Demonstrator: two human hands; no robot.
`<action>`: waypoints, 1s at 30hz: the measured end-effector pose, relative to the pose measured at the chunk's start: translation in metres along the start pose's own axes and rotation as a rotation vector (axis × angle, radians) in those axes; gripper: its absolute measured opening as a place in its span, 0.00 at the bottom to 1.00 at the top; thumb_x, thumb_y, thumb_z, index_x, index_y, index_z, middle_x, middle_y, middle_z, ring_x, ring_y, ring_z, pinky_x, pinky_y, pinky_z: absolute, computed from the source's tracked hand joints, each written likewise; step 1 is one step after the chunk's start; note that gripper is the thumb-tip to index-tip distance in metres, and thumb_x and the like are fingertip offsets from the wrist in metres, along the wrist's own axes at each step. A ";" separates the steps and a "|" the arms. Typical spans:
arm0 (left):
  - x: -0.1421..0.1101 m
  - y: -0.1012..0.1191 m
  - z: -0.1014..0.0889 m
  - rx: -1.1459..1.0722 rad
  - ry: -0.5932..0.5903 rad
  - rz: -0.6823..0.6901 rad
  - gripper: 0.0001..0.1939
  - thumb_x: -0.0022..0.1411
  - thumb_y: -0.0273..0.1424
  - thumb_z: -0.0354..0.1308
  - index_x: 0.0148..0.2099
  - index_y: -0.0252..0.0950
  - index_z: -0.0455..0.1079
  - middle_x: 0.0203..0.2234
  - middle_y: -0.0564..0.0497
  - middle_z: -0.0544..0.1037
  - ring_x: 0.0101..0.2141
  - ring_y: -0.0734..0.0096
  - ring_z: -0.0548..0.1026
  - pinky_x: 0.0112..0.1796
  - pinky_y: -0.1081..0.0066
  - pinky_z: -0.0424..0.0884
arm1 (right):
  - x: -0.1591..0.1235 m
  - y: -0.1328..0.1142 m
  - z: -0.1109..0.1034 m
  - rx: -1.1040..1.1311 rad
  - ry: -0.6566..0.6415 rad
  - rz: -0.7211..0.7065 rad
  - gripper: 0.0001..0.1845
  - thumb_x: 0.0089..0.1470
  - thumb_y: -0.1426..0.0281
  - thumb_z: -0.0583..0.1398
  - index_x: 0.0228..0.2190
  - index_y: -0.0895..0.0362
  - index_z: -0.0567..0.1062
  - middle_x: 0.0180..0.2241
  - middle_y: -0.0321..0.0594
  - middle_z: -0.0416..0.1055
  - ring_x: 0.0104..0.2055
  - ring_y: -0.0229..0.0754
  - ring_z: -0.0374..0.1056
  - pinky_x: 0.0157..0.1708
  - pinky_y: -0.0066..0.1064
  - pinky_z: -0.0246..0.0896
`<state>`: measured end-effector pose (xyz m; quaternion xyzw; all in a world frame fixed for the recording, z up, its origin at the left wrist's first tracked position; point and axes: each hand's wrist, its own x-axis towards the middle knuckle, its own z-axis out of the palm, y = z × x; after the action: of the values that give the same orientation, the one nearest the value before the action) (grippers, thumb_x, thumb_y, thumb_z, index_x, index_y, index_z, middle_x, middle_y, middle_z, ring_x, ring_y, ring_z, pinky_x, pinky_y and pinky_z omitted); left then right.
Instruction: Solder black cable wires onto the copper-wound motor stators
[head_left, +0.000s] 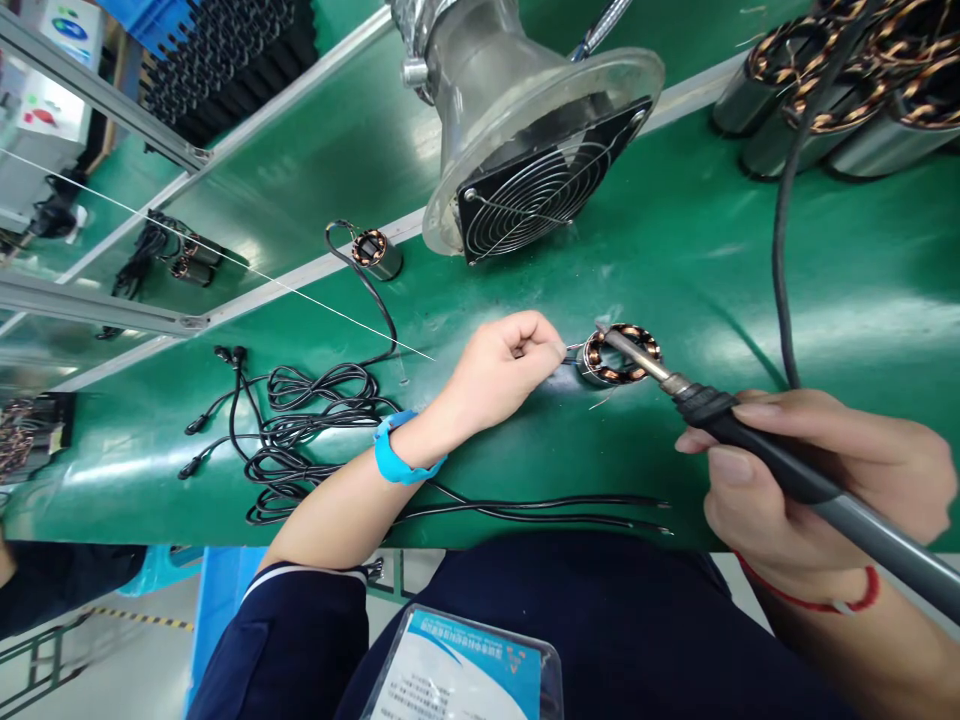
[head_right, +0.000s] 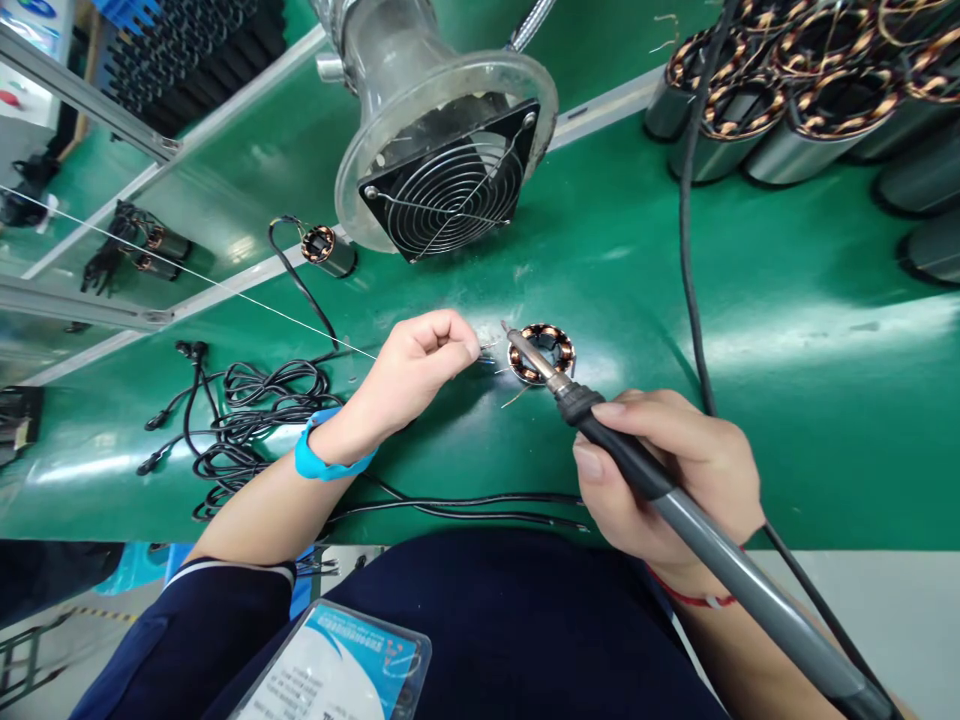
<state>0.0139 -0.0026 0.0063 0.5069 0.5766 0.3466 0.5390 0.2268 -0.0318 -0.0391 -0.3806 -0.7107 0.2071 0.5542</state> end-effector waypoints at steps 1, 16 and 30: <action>0.000 0.000 0.000 0.002 -0.001 0.001 0.07 0.54 0.25 0.54 0.25 0.34 0.64 0.18 0.58 0.64 0.22 0.82 0.60 0.25 0.76 0.56 | 0.000 0.001 0.000 0.001 0.001 -0.030 0.14 0.49 0.70 0.66 0.41 0.53 0.77 0.22 0.34 0.69 0.22 0.39 0.70 0.17 0.29 0.61; 0.001 0.000 -0.002 0.013 -0.010 0.019 0.07 0.55 0.25 0.53 0.25 0.34 0.64 0.19 0.58 0.65 0.22 0.82 0.61 0.26 0.76 0.57 | 0.001 0.001 0.007 -0.050 0.000 -0.087 0.28 0.51 0.74 0.66 0.54 0.53 0.73 0.33 0.41 0.77 0.28 0.41 0.74 0.23 0.30 0.67; -0.011 -0.002 -0.003 0.035 -0.022 0.162 0.04 0.60 0.26 0.52 0.31 0.36 0.62 0.24 0.57 0.66 0.25 0.81 0.63 0.28 0.76 0.61 | 0.043 -0.026 0.027 -0.279 -0.340 0.064 0.24 0.57 0.71 0.59 0.56 0.51 0.67 0.39 0.38 0.77 0.40 0.45 0.74 0.39 0.37 0.70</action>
<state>0.0098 -0.0137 0.0076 0.5649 0.5337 0.3735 0.5065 0.1891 -0.0114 -0.0016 -0.4356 -0.8032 0.1854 0.3616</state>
